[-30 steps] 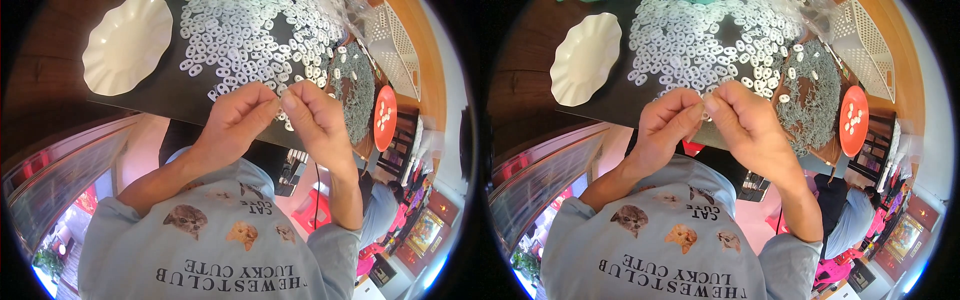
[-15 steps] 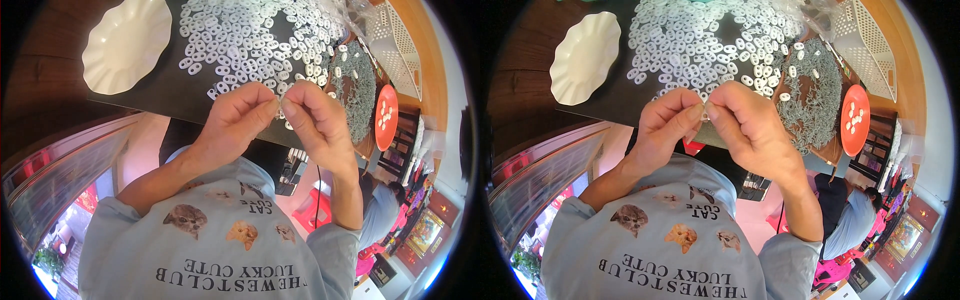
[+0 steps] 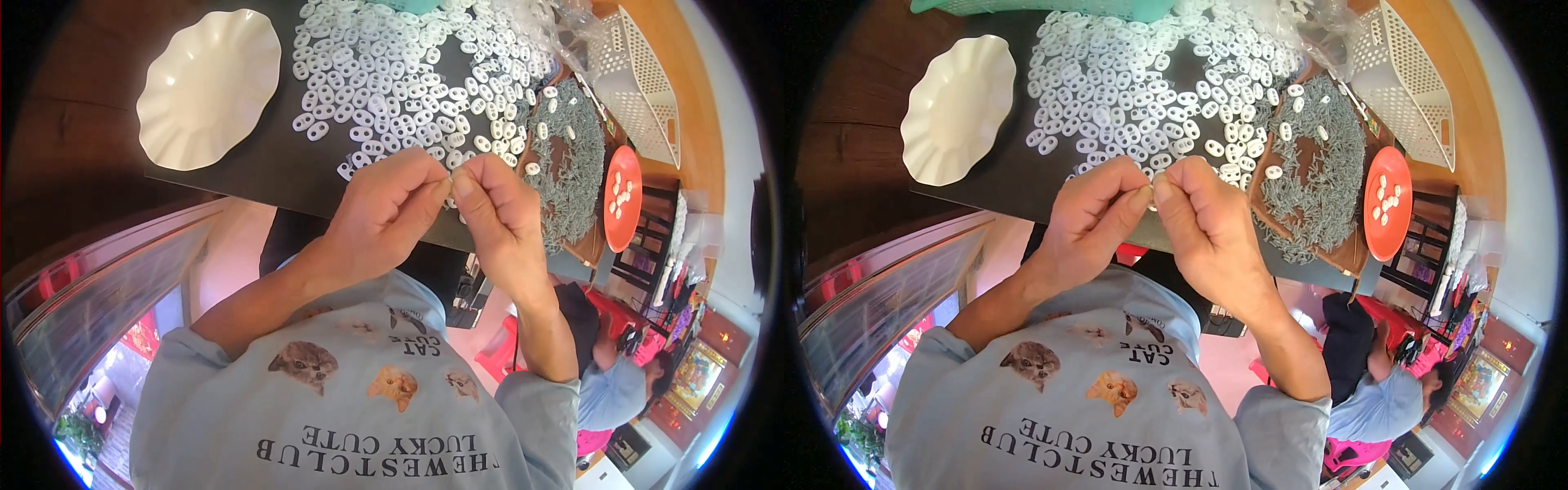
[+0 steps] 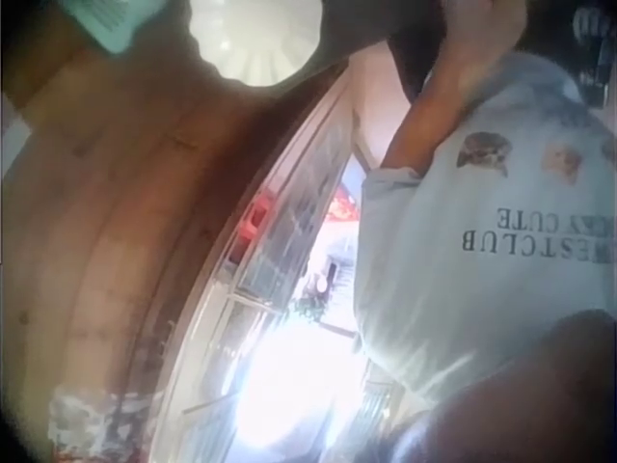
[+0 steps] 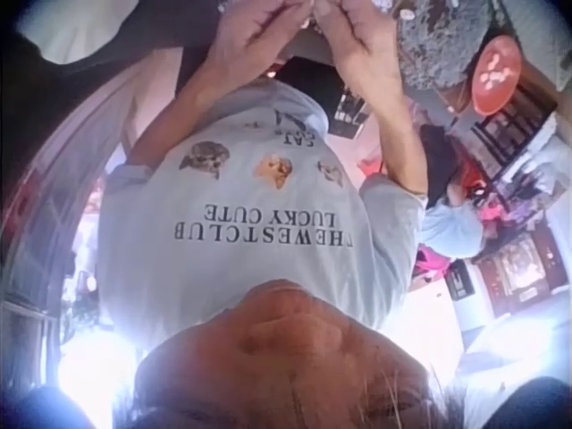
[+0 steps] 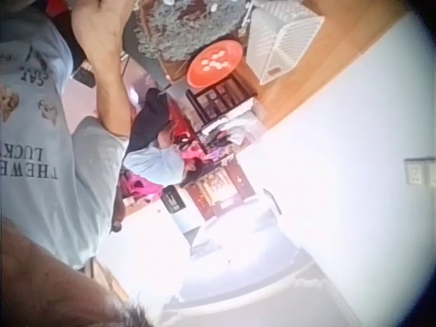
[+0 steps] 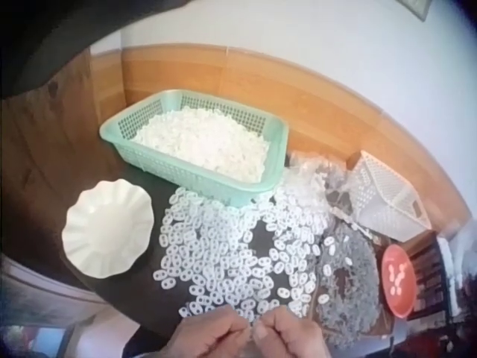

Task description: The recorder is sorting and inspecting small white plastic components on a table.

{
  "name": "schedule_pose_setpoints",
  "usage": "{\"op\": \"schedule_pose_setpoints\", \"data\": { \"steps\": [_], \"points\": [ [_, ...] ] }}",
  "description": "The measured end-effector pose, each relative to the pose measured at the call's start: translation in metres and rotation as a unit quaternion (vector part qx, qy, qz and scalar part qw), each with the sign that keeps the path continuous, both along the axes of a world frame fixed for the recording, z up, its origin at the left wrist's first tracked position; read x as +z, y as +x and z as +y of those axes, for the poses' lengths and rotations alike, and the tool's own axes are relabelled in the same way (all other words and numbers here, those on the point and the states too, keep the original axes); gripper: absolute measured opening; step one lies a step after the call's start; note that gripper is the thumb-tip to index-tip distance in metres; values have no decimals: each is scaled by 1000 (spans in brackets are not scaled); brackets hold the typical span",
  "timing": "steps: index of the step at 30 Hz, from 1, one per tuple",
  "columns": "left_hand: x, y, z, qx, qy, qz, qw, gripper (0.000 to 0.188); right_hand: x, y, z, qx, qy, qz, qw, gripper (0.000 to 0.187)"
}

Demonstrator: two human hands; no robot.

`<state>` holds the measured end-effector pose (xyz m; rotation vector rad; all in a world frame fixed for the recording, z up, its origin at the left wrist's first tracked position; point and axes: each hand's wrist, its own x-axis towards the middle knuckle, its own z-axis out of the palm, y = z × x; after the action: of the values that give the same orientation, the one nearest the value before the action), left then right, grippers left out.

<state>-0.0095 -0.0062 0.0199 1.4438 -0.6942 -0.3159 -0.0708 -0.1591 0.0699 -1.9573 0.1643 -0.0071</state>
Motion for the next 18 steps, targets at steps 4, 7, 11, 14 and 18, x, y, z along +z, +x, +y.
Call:
{"op": "schedule_pose_setpoints", "data": {
  "steps": [4,7,11,14,18],
  "points": [
    [3,4,5,-14,-17,72,997,10,8,14,-17,47,27,63,997,19],
    [2,5,7,-25,-40,158,986,12,-7,37,-44,-3,-116,-26,993,18],
    [0,6,7,-35,-51,160,985,16,-27,72,-73,12,-356,-79,931,15],
    [-1,6,8,-32,-55,174,983,16,-31,88,-69,28,-446,-45,894,14],
    [1,9,8,-22,-52,183,981,16,-37,103,-74,77,-467,-111,874,14]
  ]
}}
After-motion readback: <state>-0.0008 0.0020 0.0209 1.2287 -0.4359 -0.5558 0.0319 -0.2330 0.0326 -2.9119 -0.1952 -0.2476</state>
